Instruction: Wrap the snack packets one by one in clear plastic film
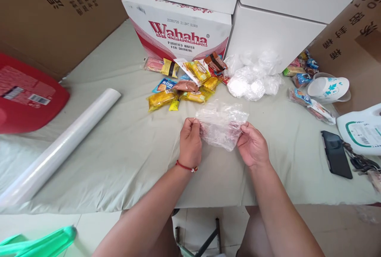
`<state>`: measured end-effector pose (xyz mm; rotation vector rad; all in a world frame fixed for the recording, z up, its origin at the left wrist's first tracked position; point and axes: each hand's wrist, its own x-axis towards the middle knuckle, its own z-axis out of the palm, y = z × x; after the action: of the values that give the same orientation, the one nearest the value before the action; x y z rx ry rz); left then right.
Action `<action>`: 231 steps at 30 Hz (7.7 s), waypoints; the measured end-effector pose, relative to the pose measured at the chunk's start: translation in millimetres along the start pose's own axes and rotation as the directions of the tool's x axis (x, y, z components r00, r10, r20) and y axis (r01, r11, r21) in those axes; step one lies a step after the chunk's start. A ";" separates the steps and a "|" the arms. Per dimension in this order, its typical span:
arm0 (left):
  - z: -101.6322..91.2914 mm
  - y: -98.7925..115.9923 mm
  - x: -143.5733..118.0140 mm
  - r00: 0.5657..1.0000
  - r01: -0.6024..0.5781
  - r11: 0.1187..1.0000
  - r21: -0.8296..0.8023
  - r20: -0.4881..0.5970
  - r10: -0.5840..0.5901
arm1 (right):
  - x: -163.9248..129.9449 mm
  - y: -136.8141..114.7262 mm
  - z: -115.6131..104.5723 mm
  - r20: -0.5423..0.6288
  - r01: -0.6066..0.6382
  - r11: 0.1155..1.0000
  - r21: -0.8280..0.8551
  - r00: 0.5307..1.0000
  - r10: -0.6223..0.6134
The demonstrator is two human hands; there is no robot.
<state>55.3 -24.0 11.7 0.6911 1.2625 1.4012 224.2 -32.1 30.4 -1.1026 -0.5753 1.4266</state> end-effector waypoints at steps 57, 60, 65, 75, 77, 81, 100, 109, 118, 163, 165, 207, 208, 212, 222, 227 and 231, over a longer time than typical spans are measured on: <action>-4.2 16.1 8.3 0.964 -0.040 0.991 -0.128 0.257 0.072 | 9.9 -11.5 -13.7 -0.069 0.166 0.978 0.126 0.985 -0.159; -3.9 19.1 10.2 0.977 0.039 0.975 -0.219 0.214 0.009 | -0.6 -5.6 -6.3 -0.019 0.278 0.960 -0.004 0.960 -0.278; -1.0 20.8 7.8 0.975 0.020 0.955 -0.297 0.217 0.047 | -17.0 20.5 9.8 0.088 0.399 0.803 -0.444 0.911 -0.404; -4.5 29.0 8.9 0.989 -0.065 0.961 -0.270 0.110 0.098 | -2.5 4.5 -5.1 0.135 0.414 0.369 -0.832 0.797 -0.588; -6.8 33.7 11.5 0.989 -0.105 0.968 -0.227 0.073 0.125 | -4.6 -6.4 -10.5 0.209 0.462 0.188 -0.867 0.679 -0.704; -14.6 41.2 17.5 0.972 -0.232 0.961 -0.150 -0.021 0.232 | -12.9 -15.8 -18.2 0.286 0.465 -0.008 -0.885 0.531 -0.798; -22.0 -6.3 -59.9 0.338 -0.932 0.147 0.332 0.941 0.021 | -25.3 -0.2 1.7 0.229 0.322 0.618 -0.717 0.947 -0.227; -25.8 0.5 -57.0 0.610 -0.785 0.449 0.427 0.661 0.437 | -24.6 13.3 1.4 0.294 0.357 0.461 -0.813 0.933 -0.206; -19.2 2.9 -14.1 0.926 -0.375 0.687 0.622 0.282 0.250 | -26.2 13.1 -0.8 0.438 0.515 0.382 -0.767 0.856 -0.274; -47.6 42.9 -23.9 0.965 -0.255 -0.121 0.959 0.243 -0.102 | -26.7 3.5 3.5 0.753 0.749 -0.079 -0.658 0.654 -0.071; -53.3 47.3 -18.8 0.961 -0.227 -0.052 0.972 0.216 -0.171 | -36.1 10.1 6.1 0.783 0.784 -0.004 -0.621 0.620 0.047; -41.5 11.7 23.2 0.867 -0.477 -0.087 0.875 0.484 0.114 | 11.9 18.1 -46.0 0.400 0.346 -0.299 -0.889 0.905 -0.142; -44.7 12.1 24.1 0.873 -0.464 -0.093 0.881 0.472 0.118 | 12.4 16.8 -49.0 0.400 0.348 -0.293 -0.891 0.905 -0.143; -50.7 11.0 25.9 0.879 -0.450 -0.089 0.888 0.459 0.130 | 11.7 10.4 -54.7 0.405 0.363 -0.207 -0.909 0.888 -0.220; -46.4 23.3 23.9 0.795 -0.537 0.042 0.843 0.488 0.360 | 50.3 -63.4 -5.8 0.192 0.215 0.066 -0.974 0.949 -0.249; -47.9 14.3 23.4 0.830 -0.538 0.046 0.842 0.519 0.204 | 112.4 -54.5 53.4 0.321 0.327 0.012 -0.945 0.935 -0.153; -49.5 9.9 26.2 0.837 -0.532 0.025 0.846 0.521 0.165 | 139.4 -31.7 103.0 0.451 0.429 -0.141 -0.892 0.869 -0.206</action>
<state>0.4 -13.5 1.8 2.2509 1.7833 0.4667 168.4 132.1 61.6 -1.7522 -2.1525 0.3282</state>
